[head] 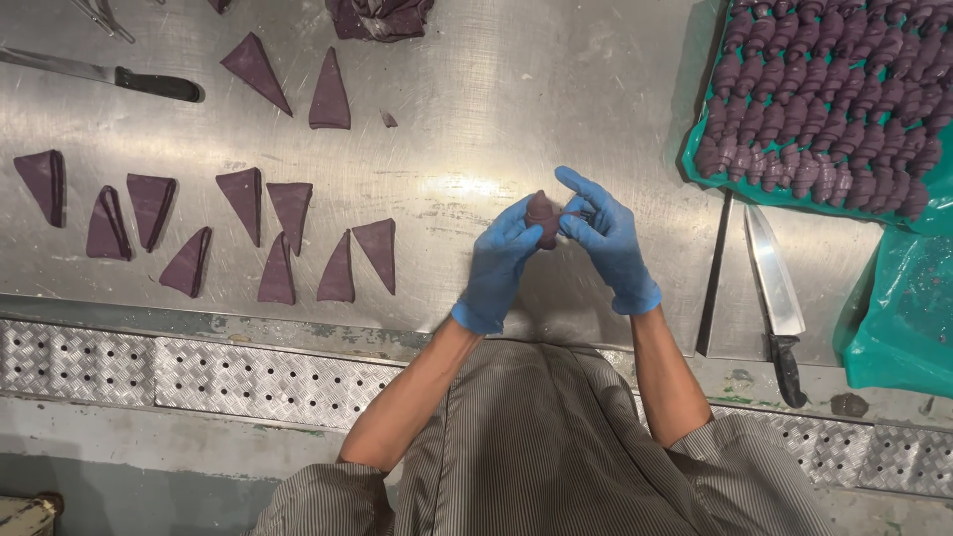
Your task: Rolling triangular pieces of purple dough into small rolls and placing them in an organized grid on a lined tray.
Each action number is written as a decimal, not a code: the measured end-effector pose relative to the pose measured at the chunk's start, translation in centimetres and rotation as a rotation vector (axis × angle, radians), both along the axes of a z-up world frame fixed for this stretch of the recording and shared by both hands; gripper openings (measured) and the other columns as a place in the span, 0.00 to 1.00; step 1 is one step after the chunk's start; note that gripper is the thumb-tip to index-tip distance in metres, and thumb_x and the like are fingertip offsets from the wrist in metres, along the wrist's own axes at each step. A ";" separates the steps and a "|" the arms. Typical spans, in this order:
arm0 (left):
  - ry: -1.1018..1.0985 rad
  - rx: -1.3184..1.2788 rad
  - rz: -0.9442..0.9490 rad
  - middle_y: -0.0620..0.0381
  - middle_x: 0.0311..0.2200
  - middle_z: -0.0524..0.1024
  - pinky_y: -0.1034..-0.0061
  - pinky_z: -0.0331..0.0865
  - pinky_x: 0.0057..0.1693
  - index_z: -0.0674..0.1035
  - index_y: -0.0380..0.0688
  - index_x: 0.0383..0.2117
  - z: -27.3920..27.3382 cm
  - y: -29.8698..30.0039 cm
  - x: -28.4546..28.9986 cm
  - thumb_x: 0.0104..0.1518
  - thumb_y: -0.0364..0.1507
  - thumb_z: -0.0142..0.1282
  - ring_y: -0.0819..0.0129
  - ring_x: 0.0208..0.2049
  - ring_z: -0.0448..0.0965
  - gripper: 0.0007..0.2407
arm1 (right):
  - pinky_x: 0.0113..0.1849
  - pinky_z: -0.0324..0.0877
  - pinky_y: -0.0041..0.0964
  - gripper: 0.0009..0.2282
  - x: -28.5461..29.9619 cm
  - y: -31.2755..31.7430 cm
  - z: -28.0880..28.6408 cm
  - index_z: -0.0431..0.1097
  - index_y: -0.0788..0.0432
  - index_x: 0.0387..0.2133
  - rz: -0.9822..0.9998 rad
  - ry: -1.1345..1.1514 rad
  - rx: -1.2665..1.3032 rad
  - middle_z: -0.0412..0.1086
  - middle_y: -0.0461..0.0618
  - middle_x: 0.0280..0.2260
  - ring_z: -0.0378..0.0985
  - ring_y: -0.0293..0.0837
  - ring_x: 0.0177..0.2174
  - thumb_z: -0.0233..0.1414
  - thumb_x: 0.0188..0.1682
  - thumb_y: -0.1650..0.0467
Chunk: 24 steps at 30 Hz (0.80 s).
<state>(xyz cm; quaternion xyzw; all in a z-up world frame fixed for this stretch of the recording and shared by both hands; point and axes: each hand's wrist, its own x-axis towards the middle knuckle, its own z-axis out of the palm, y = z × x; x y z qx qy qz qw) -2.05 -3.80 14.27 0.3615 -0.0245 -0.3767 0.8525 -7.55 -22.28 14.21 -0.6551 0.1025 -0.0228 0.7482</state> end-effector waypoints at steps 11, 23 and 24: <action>-0.037 0.071 -0.073 0.50 0.46 0.75 0.73 0.70 0.58 0.72 0.26 0.60 -3.3 -2.9 -0.2 0.71 0.21 0.50 0.67 0.48 0.75 0.14 | 0.37 0.65 0.23 0.26 -0.6 -2.6 -1.4 0.59 0.66 0.66 -0.070 0.043 0.032 0.64 0.38 0.31 0.66 0.29 0.32 0.56 0.54 0.74; 0.155 0.027 -0.217 0.50 0.51 0.75 0.65 0.73 0.52 0.50 0.46 0.71 -6.6 -18.6 3.8 0.66 0.27 0.46 0.61 0.46 0.77 0.28 | 0.50 0.67 0.30 0.19 -0.4 -16.2 -5.2 0.68 0.64 0.59 -0.073 0.134 0.019 0.73 0.42 0.50 0.73 0.34 0.47 0.51 0.55 0.69; 0.107 0.102 -0.253 0.51 0.52 0.75 0.66 0.73 0.49 0.47 0.48 0.71 -6.4 -20.4 4.7 0.65 0.29 0.45 0.60 0.43 0.78 0.29 | 0.46 0.70 0.30 0.17 -0.1 -18.1 -7.2 0.71 0.63 0.57 -0.077 0.173 0.005 0.75 0.42 0.44 0.74 0.34 0.42 0.49 0.57 0.68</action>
